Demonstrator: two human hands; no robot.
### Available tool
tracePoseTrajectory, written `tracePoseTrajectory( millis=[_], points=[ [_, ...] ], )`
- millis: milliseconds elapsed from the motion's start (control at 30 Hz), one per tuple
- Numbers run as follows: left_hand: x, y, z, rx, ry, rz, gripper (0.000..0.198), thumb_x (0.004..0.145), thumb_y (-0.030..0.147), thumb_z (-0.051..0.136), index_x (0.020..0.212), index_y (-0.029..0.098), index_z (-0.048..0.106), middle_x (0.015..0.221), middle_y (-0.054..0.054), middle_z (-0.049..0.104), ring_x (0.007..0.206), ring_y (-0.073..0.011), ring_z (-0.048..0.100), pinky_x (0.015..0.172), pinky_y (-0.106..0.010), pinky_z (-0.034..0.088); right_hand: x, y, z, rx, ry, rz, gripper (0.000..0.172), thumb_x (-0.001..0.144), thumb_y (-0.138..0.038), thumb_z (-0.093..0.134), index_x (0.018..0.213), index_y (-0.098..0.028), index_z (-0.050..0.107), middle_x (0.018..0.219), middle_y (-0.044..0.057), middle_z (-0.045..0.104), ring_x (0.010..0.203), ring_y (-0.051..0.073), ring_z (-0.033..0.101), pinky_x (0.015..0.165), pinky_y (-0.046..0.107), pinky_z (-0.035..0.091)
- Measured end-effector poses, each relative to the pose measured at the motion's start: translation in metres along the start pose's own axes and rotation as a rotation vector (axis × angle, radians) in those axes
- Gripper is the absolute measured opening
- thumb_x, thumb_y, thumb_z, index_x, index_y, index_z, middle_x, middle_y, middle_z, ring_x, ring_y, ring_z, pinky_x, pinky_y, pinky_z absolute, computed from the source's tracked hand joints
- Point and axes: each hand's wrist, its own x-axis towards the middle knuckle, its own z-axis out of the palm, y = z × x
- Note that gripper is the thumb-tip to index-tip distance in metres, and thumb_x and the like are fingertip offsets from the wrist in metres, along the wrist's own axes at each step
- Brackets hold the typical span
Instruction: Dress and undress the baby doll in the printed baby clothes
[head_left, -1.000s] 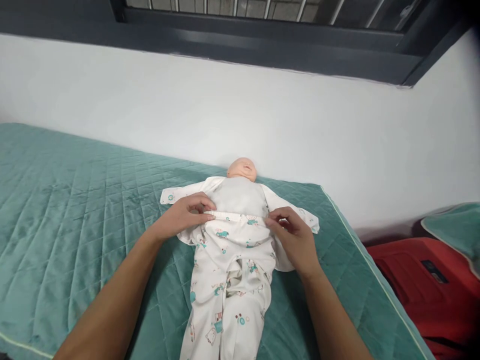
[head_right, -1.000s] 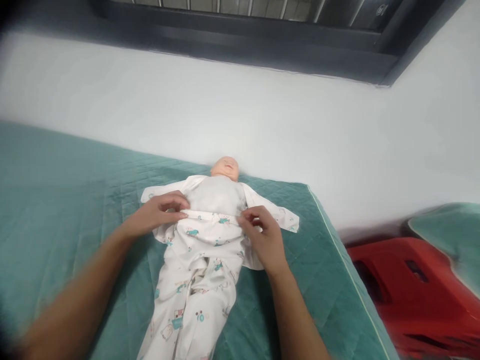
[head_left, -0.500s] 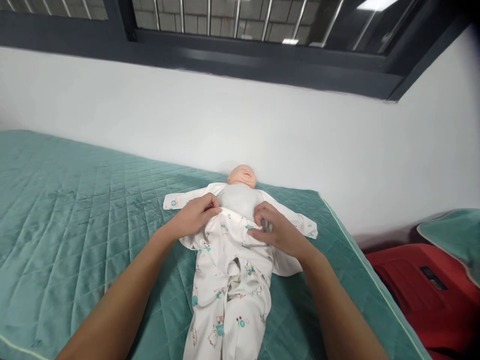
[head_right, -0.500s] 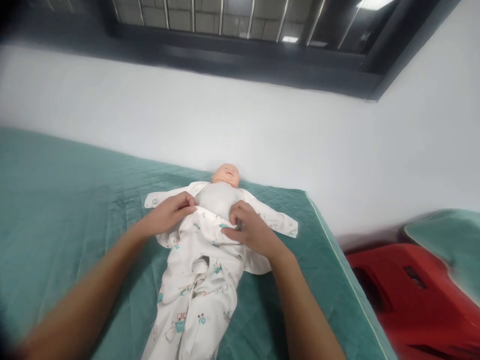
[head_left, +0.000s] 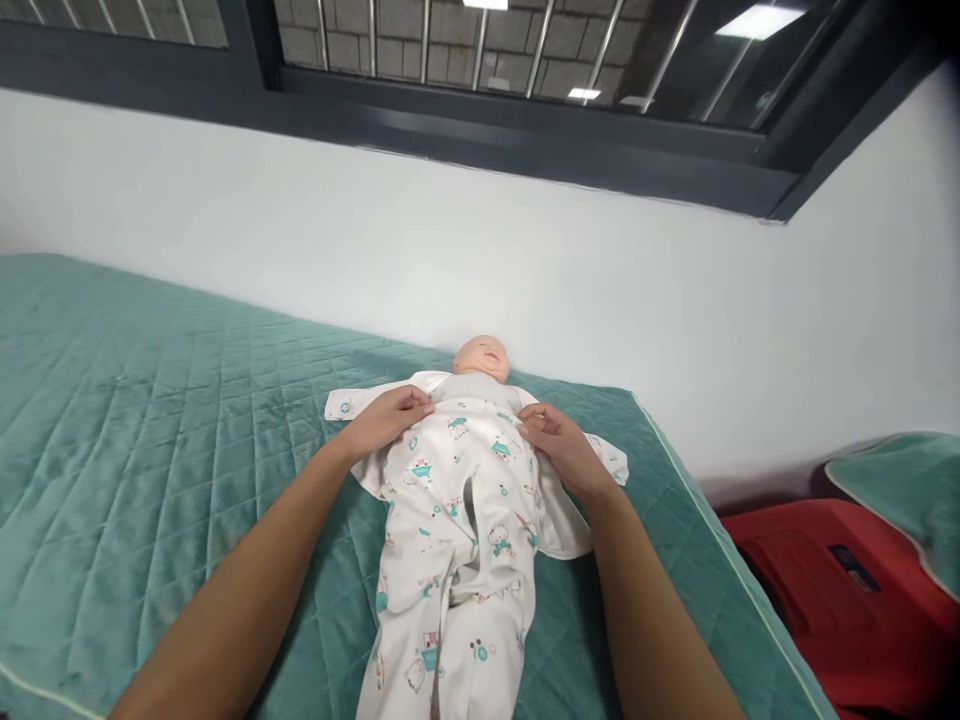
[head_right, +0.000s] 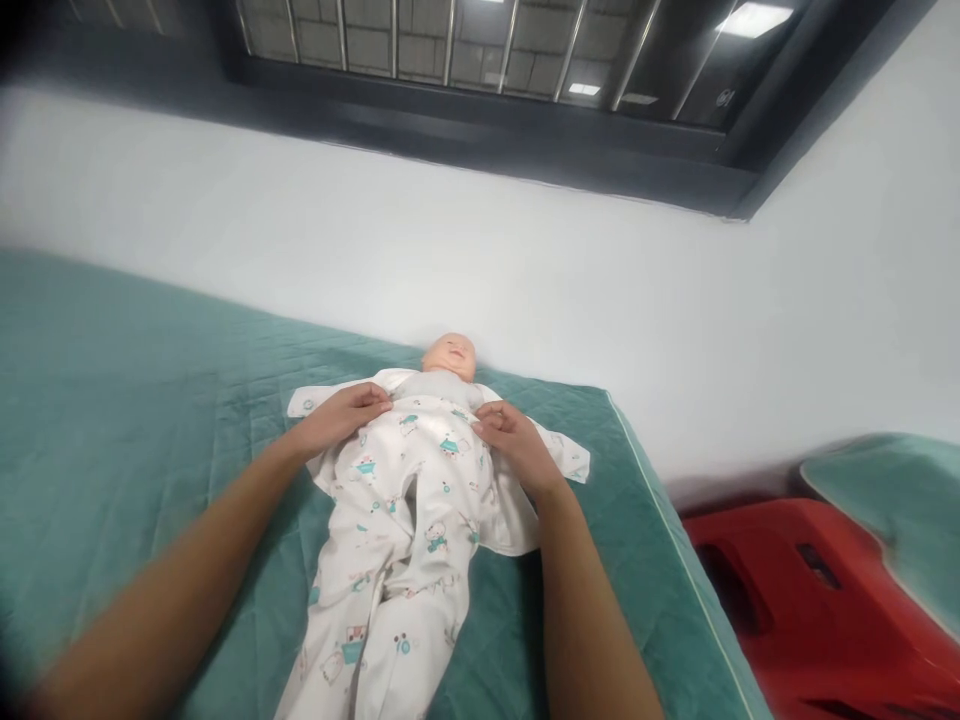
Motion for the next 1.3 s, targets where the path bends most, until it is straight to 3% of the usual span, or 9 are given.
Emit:
tracePoseTrajectory(
  millis=[167,267,367,533,633,767,1000,1100,1300],
  points=[
    [-0.003,-0.005,-0.015,0.005,-0.237,-0.015,0.027,0.082,0.045,0.061,0.089,0.019,0.057,0.076,0.002,0.055,0.065,-0.0127,0.048,0.060,-0.024,0.035,-0.012,-0.008,-0.008,-0.181,-0.101,0.013,0.026,0.075,-0.036,0.073,0.093,-0.021,0.062,0.085,0.000,0.062,0.080,0.016,0.055,0.072,0.029,0.042],
    [-0.002,-0.012,-0.018,0.018,-0.255,-0.012,0.022,0.082,0.040,0.061,0.086,0.020,0.054,0.072,0.003,0.053,0.061,-0.0119,0.045,0.059,-0.024,0.035,-0.014,-0.004,-0.007,-0.267,-0.114,-0.024,0.019,0.077,-0.033,0.069,0.090,-0.021,0.061,0.082,-0.002,0.058,0.075,0.014,0.052,0.069,0.028,0.040],
    [0.000,-0.016,-0.013,0.089,-0.163,0.007,0.018,0.085,0.038,0.056,0.086,0.021,0.052,0.070,0.004,0.052,0.058,-0.0123,0.044,0.057,-0.024,0.034,-0.011,0.003,-0.006,-0.298,-0.056,-0.032,0.016,0.080,-0.035,0.064,0.086,-0.021,0.059,0.077,-0.002,0.056,0.070,0.014,0.049,0.065,0.028,0.038],
    [0.005,-0.018,0.002,0.240,0.163,0.056,0.010,0.087,0.031,0.051,0.089,0.021,0.054,0.078,-0.001,0.062,0.074,-0.0187,0.055,0.068,-0.029,0.039,-0.004,0.011,-0.007,-0.472,0.127,-0.013,0.015,0.078,-0.037,0.063,0.081,-0.023,0.060,0.074,-0.002,0.059,0.071,0.016,0.051,0.067,0.030,0.038],
    [0.006,-0.017,0.009,0.257,0.237,0.044,0.010,0.084,0.026,0.053,0.092,0.021,0.057,0.084,-0.003,0.067,0.083,-0.0219,0.060,0.076,-0.032,0.041,-0.005,0.012,-0.006,-0.572,0.190,0.020,0.019,0.078,-0.042,0.063,0.074,-0.024,0.060,0.068,-0.002,0.061,0.067,0.018,0.051,0.066,0.032,0.037],
    [0.004,-0.012,0.007,0.188,0.112,-0.007,0.014,0.081,0.025,0.052,0.092,0.020,0.059,0.086,-0.004,0.070,0.081,-0.0211,0.062,0.071,-0.030,0.043,-0.010,0.012,-0.004,-0.537,0.126,0.062,0.030,0.081,-0.050,0.059,0.069,-0.023,0.059,0.061,-0.002,0.057,0.062,0.017,0.047,0.061,0.030,0.035],
    [-0.002,-0.010,-0.006,-0.038,-0.100,-0.062,0.025,0.067,0.019,0.058,0.091,0.019,0.062,0.086,-0.005,0.070,0.082,-0.0216,0.064,0.070,-0.030,0.049,-0.023,0.009,0.000,-0.215,-0.033,0.045,0.018,0.080,-0.038,0.062,0.090,-0.023,0.066,0.086,0.001,0.069,0.083,0.021,0.059,0.079,0.036,0.047],
    [-0.005,-0.011,-0.010,-0.108,-0.185,-0.076,0.034,0.065,0.017,0.058,0.100,0.018,0.060,0.094,-0.005,0.070,0.086,-0.0213,0.064,0.074,-0.031,0.050,-0.025,0.010,-0.004,-0.141,-0.021,0.089,0.019,0.079,-0.037,0.067,0.091,-0.022,0.067,0.089,0.002,0.069,0.083,0.020,0.060,0.080,0.035,0.047],
    [-0.007,-0.005,-0.008,-0.080,-0.203,-0.101,0.036,0.065,0.013,0.055,0.101,0.018,0.057,0.101,-0.006,0.067,0.092,-0.0205,0.063,0.078,-0.031,0.049,-0.025,0.015,-0.005,0.004,-0.002,0.147,0.023,0.076,-0.039,0.073,0.086,-0.022,0.062,0.088,-0.001,0.068,0.077,0.016,0.060,0.075,0.032,0.046]
  ],
)
